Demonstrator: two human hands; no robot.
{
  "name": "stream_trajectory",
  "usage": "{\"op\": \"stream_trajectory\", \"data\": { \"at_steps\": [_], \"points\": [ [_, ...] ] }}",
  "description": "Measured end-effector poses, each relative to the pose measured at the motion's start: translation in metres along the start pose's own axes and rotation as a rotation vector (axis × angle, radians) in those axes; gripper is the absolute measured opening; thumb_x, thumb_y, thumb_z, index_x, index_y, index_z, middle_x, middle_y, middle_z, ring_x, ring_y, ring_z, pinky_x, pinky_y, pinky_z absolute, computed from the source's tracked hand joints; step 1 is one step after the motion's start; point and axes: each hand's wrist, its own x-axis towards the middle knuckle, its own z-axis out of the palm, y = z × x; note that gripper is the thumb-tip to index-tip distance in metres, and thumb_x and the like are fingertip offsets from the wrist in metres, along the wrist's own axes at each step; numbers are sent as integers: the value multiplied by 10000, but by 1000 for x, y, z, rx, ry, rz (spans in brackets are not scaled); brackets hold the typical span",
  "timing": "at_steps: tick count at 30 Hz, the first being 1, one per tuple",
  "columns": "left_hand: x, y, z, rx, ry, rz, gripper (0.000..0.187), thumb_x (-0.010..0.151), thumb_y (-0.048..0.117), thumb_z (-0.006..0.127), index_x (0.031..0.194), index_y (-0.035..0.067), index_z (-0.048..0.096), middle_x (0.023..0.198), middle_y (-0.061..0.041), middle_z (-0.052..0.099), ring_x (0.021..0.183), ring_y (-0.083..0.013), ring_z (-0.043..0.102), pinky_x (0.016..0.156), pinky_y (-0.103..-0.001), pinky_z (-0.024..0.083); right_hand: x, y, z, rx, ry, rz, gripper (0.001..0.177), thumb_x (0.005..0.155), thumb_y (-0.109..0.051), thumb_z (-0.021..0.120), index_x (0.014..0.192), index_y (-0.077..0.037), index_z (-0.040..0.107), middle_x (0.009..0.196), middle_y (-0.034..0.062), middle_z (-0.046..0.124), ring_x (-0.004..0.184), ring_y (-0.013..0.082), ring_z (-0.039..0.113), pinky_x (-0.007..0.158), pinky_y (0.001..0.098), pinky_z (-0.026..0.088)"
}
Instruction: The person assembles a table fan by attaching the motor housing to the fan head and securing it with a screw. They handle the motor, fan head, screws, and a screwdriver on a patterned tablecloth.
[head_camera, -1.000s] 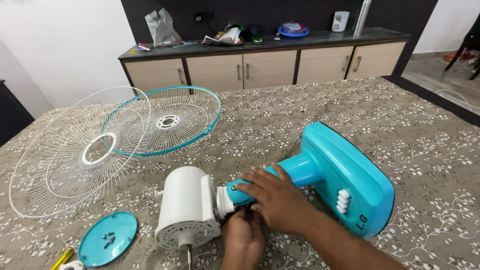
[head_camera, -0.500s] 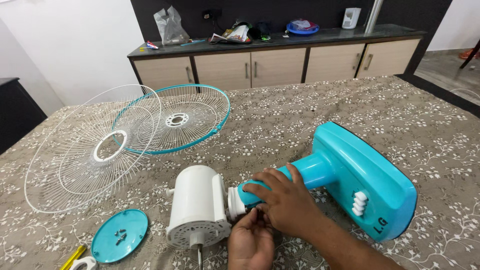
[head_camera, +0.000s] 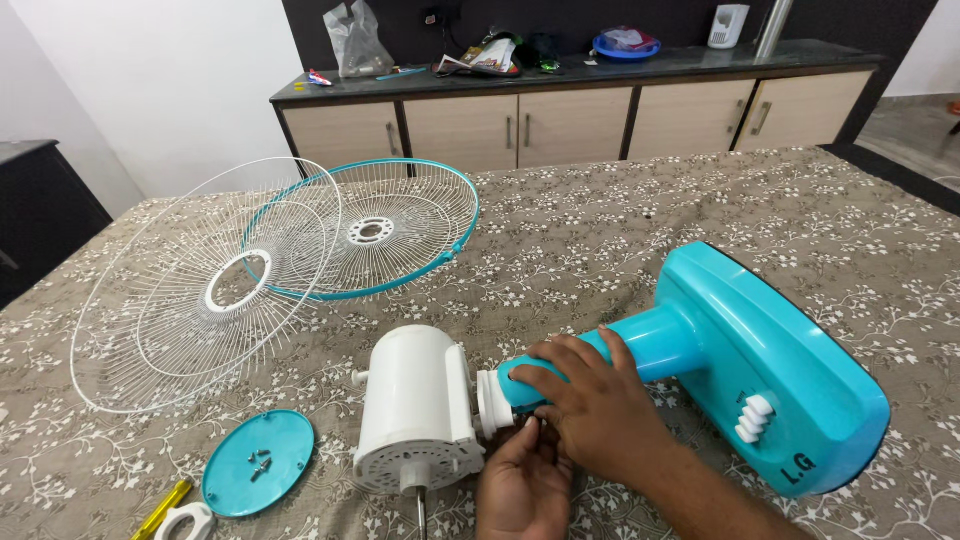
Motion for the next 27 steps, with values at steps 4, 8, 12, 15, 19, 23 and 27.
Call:
{"op": "stream_trajectory", "data": {
  "at_steps": [4, 8, 12, 15, 19, 23, 27],
  "points": [
    [4, -1, -5, 0, 68, 18, 245, 962, 128, 552, 1172, 52, 653, 1037, -85, 719, 943, -208, 668, 855, -360, 524, -1, 1, 1, 20, -26, 14, 508, 781, -327, 744, 1264, -255, 605, 1338, 33, 576, 1308, 276, 488, 1100, 662, 227],
    [7, 0, -9, -40, 138, 12, 247, 969, 135, 557, 1180, 44, 647, 1050, -85, 721, 944, -204, 663, 854, -341, 522, -1, 2, 1, 12, -7, -7, 513, 787, -317, 739, 1274, -239, 596, 1357, 44, 571, 1316, 280, 484, 1103, 665, 224],
    [6, -1, -7, -24, 158, 30, 245, 985, 141, 563, 1192, 34, 640, 1051, -83, 712, 955, -203, 662, 851, -347, 524, -1, 1, 0, 10, -6, -4, 517, 788, -308, 736, 1280, -237, 591, 1345, 35, 572, 1324, 280, 484, 1106, 666, 223],
    [3, -1, -5, 36, 59, 8, 259, 955, 161, 543, 1171, 63, 647, 1036, -70, 717, 945, -211, 671, 834, -374, 525, 0, -1, -1, 9, -16, 6, 540, 792, -304, 731, 1306, -235, 582, 1341, 39, 574, 1323, 280, 484, 1096, 670, 222],
    [3, 2, -3, 12, 73, -20, 260, 960, 177, 541, 1173, 70, 646, 1025, -61, 707, 932, -203, 659, 819, -359, 510, 0, -1, -2, 23, -34, 22, 514, 789, -296, 735, 1282, -265, 592, 1335, 34, 576, 1318, 280, 483, 1097, 670, 221],
    [4, 2, -5, 37, 86, -23, 254, 971, 200, 553, 1163, 62, 643, 1005, -57, 702, 906, -192, 646, 777, -348, 498, -1, 0, -2, 35, -37, 21, 497, 787, -280, 734, 1266, -276, 600, 1341, 32, 576, 1325, 276, 485, 1105, 669, 220],
    [4, 1, -6, 45, 84, -24, 249, 974, 200, 561, 1168, 68, 646, 998, -53, 700, 902, -192, 645, 754, -345, 508, -2, 0, -1, 37, -21, 15, 493, 787, -273, 732, 1263, -266, 602, 1345, 36, 575, 1326, 281, 483, 1104, 668, 221]
  ]
}}
